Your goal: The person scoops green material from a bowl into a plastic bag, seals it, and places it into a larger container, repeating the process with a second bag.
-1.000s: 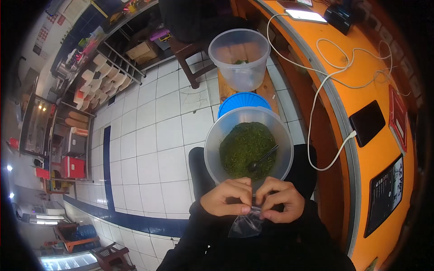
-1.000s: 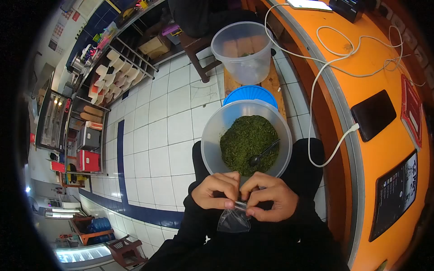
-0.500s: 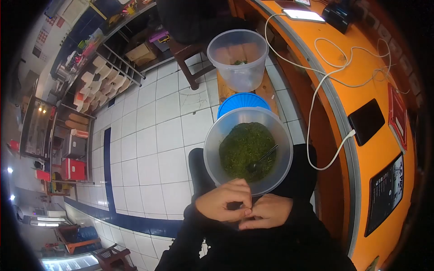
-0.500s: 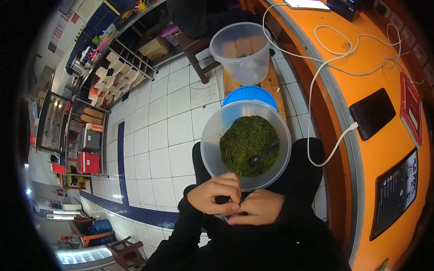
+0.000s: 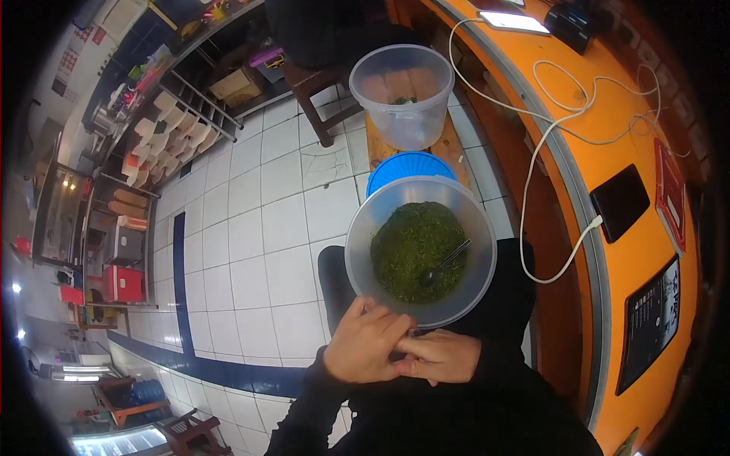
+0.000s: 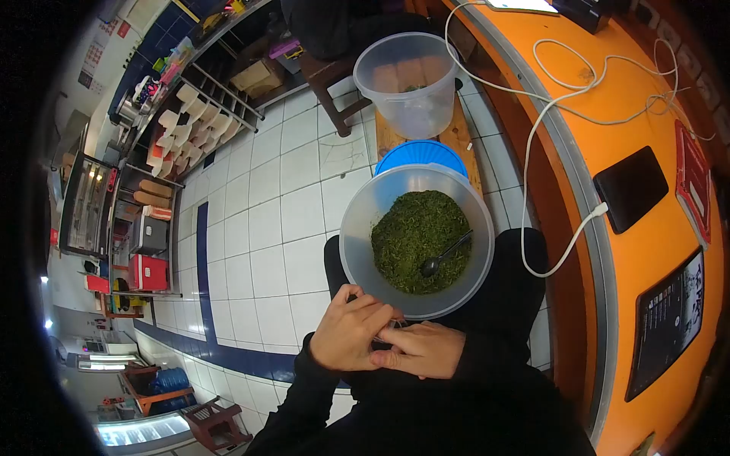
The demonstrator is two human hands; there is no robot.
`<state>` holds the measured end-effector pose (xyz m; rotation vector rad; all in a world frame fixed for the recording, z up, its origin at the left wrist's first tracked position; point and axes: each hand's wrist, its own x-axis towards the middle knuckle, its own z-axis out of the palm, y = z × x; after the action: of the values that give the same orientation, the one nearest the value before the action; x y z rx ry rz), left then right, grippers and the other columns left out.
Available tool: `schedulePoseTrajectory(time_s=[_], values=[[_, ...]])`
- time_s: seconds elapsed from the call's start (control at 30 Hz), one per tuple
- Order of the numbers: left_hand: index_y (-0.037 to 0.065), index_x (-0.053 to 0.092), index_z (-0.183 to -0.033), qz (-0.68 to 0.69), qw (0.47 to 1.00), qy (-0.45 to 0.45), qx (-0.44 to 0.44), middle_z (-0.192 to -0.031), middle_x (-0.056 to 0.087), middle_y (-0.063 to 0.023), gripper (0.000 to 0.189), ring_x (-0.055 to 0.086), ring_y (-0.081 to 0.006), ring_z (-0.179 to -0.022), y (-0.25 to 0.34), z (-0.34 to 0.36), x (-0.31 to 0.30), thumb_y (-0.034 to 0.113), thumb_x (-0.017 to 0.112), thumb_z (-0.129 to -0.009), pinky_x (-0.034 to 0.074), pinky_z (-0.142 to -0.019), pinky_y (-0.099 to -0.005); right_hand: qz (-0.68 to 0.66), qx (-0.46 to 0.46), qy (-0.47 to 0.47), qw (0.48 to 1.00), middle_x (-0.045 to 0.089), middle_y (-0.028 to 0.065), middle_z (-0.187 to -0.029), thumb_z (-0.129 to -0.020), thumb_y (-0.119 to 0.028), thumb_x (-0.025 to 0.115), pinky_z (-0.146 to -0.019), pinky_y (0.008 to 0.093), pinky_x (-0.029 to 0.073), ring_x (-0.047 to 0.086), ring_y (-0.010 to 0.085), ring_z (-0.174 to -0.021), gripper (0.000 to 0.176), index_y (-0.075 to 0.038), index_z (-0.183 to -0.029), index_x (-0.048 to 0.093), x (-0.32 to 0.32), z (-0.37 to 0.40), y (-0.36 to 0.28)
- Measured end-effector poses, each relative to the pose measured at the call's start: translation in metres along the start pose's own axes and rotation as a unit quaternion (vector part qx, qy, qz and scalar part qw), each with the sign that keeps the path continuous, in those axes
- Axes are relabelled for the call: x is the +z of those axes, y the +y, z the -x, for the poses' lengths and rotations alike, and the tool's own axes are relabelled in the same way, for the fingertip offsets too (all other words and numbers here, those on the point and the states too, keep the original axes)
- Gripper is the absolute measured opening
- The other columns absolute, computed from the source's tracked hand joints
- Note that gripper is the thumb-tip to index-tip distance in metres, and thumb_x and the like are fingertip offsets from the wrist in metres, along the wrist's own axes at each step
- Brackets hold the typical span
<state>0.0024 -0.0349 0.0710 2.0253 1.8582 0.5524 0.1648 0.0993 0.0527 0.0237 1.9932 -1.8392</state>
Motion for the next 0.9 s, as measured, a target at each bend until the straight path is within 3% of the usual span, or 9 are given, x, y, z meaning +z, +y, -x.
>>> schedulePoseTrajectory(time_s=[0.17, 0.33, 0.43, 0.5, 0.63, 0.7, 0.77, 0.83, 0.9], values=[[0.010, 0.063, -0.100, -0.004, 1.000, 0.015, 0.000, -0.082, 0.066, -0.0052, 0.045, 0.064, -0.0244, -0.084, -0.008, 0.002, 0.008, 0.037, 0.082, -0.070, 0.042, -0.086, -0.0392, 0.022, 0.014, 0.009, 1.000, 0.063, 0.0155, -0.077, -0.108, -0.058, 0.039, -0.067, 0.0385, 0.052, 0.069, 0.0245, -0.067, 0.062, 0.000, -0.124, 0.053, 0.000, 0.001, -0.002], [0.009, 0.066, -0.095, 0.083, 0.992, 0.084, -0.031, -0.078, 0.067, -0.0074, 0.034, 0.063, -0.0262, -0.072, -0.023, 0.010, 0.008, 0.029, 0.082, -0.072, 0.045, -0.077, -0.0384, 0.058, -0.144, 0.259, 0.953, 0.069, 0.0177, -0.100, -0.103, -0.036, 0.061, -0.074, 0.0395, 0.054, 0.070, 0.0294, -0.087, 0.035, -0.002, -0.111, 0.065, 0.011, 0.003, -0.017], [0.009, 0.068, -0.094, 0.151, 0.969, 0.156, -0.120, -0.078, 0.069, -0.0078, 0.029, 0.063, -0.0254, -0.068, -0.031, 0.021, 0.009, 0.022, 0.084, -0.074, 0.049, -0.070, -0.0381, 0.078, -0.132, 0.380, 0.912, 0.069, 0.0161, -0.100, -0.097, -0.024, 0.069, -0.075, 0.0404, 0.055, 0.070, 0.0334, -0.088, 0.022, -0.003, -0.104, 0.067, -0.015, 0.014, -0.031], [0.007, 0.067, -0.097, 0.158, 0.960, 0.187, -0.136, -0.077, 0.070, -0.0055, 0.027, 0.067, -0.0181, -0.070, -0.030, 0.025, 0.007, 0.016, 0.085, -0.078, 0.054, -0.064, -0.0326, 0.238, -0.093, 0.469, 0.846, 0.069, 0.0134, -0.100, -0.093, -0.018, 0.072, -0.078, 0.0386, 0.055, 0.069, 0.0301, -0.094, 0.018, -0.004, -0.102, 0.067, -0.039, 0.006, -0.024], [0.001, 0.063, -0.101, 0.367, 0.878, 0.225, -0.208, -0.078, 0.068, -0.0028, 0.027, 0.068, -0.0102, -0.075, -0.039, 0.041, 0.020, 0.008, 0.082, -0.083, 0.056, -0.064, -0.0250, 0.557, 0.115, 0.383, 0.728, 0.066, 0.0118, -0.102, -0.083, -0.011, 0.076, -0.087, 0.0405, 0.056, 0.064, 0.0293, -0.108, 0.019, -0.007, -0.100, 0.067, -0.082, -0.026, 0.041], [0.000, 0.062, -0.100, 0.394, 0.863, 0.270, -0.166, -0.079, 0.068, -0.0044, 0.025, 0.067, -0.0106, -0.068, -0.045, 0.047, 0.030, 0.005, 0.080, -0.084, 0.056, -0.064, -0.0249, 0.578, 0.260, 0.260, 0.728, 0.070, 0.0119, -0.109, -0.088, -0.013, 0.070, -0.094, 0.0427, 0.052, 0.061, 0.0307, -0.115, 0.020, -0.010, -0.108, 0.070, -0.098, -0.048, 0.070], [0.001, 0.060, -0.100, 0.415, 0.855, 0.263, -0.166, -0.079, 0.067, -0.0050, 0.025, 0.066, -0.0107, -0.067, -0.042, 0.050, 0.030, 0.005, 0.079, -0.084, 0.055, -0.063, -0.0247, 0.598, 0.310, 0.203, 0.710, 0.071, 0.0094, -0.115, -0.093, -0.017, 0.066, -0.097, 0.0438, 0.049, 0.061, 0.0299, -0.117, 0.021, -0.011, -0.112, 0.073, -0.109, -0.062, 0.092], [0.002, 0.058, -0.095, 0.452, 0.821, 0.271, -0.221, -0.077, 0.065, -0.0083, 0.036, 0.066, -0.0158, -0.072, -0.038, 0.054, 0.032, 0.025, 0.082, -0.081, 0.052, -0.067, -0.0280, 0.611, 0.359, 0.142, 0.691, 0.072, 0.0070, -0.120, -0.098, -0.021, 0.062, -0.100, 0.0449, 0.045, 0.060, 0.0290, -0.119, 0.024, -0.013, -0.115, 0.076, -0.110, -0.070, 0.098], [0.003, 0.056, -0.094, 0.462, 0.816, 0.276, -0.212, -0.076, 0.064, -0.0078, 0.036, 0.065, -0.0158, -0.072, -0.044, 0.057, 0.038, 0.024, 0.082, -0.081, 0.052, -0.066, -0.0281, 0.617, 0.391, 0.087, 0.677, 0.072, 0.0074, -0.128, -0.102, -0.023, 0.059, -0.106, 0.0474, 0.039, 0.058, 0.0289, -0.125, 0.027, -0.016, -0.122, 0.075, -0.113, -0.074, 0.101]])
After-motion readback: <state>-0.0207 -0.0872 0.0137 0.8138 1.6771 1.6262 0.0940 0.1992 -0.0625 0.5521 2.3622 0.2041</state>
